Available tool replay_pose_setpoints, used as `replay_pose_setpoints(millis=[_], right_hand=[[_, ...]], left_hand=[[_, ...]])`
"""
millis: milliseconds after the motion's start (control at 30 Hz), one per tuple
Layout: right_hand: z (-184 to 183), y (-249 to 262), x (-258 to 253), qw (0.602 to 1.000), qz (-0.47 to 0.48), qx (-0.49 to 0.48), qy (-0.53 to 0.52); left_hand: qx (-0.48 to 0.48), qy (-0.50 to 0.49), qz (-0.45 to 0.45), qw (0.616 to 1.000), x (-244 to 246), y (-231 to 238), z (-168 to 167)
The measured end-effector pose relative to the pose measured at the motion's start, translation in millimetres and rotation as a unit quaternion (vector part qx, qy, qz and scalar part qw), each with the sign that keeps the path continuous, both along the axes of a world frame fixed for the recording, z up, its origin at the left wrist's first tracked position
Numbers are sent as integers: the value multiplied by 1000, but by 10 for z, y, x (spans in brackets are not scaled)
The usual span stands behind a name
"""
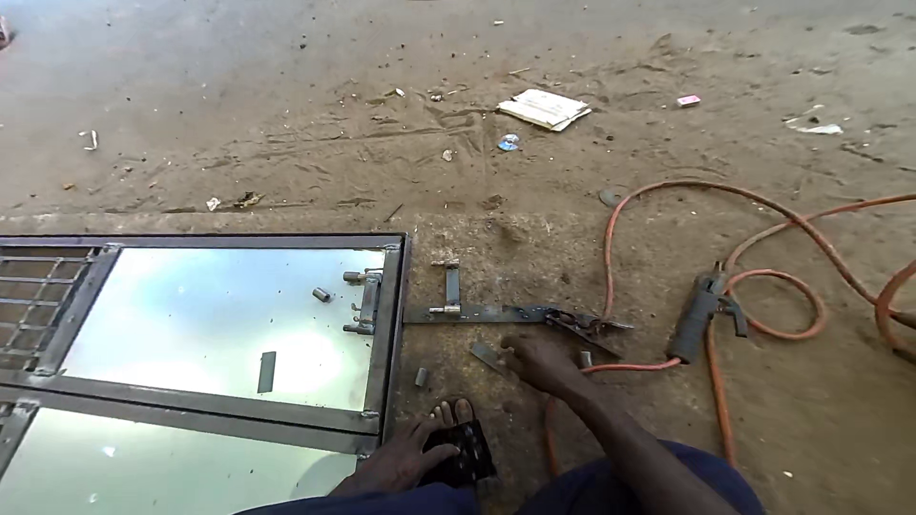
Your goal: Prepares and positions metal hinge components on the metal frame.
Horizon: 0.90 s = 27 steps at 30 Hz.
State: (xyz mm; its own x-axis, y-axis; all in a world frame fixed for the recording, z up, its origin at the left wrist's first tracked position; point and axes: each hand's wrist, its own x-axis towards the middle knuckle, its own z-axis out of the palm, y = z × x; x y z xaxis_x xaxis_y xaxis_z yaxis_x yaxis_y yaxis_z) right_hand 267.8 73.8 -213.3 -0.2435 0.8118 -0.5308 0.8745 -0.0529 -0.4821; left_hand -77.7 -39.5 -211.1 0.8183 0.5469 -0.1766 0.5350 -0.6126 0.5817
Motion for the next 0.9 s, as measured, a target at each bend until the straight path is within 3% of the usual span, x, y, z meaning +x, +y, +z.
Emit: replay_pose_setpoints(millis=[167, 400, 467, 533, 633, 700, 900], right_hand=[[-75, -60, -419, 994, 15, 33, -101], [-76, 12, -465, 998, 43, 41, -31], [-11, 41, -387, 999, -4, 41, 29], [10, 129, -284, 979, -104, 23, 174], [75, 317, -164, 893, -262, 15, 365], [85, 519, -109, 868, -305, 38, 391], [71, 1241, -146, 861, -302, 88, 401]], left_hand=[[-35, -26, 40, 998, 6, -14, 66], [-151, -27, 63, 986, 96, 111, 258], [-144, -46, 44, 987, 95, 119, 201], [-122, -31, 16, 992, 52, 100, 188], [-86, -32, -2, 996, 13, 66, 129], [-80, -36, -8, 996, -6, 64, 85], [-79, -46, -3, 996, -53, 45, 8]])
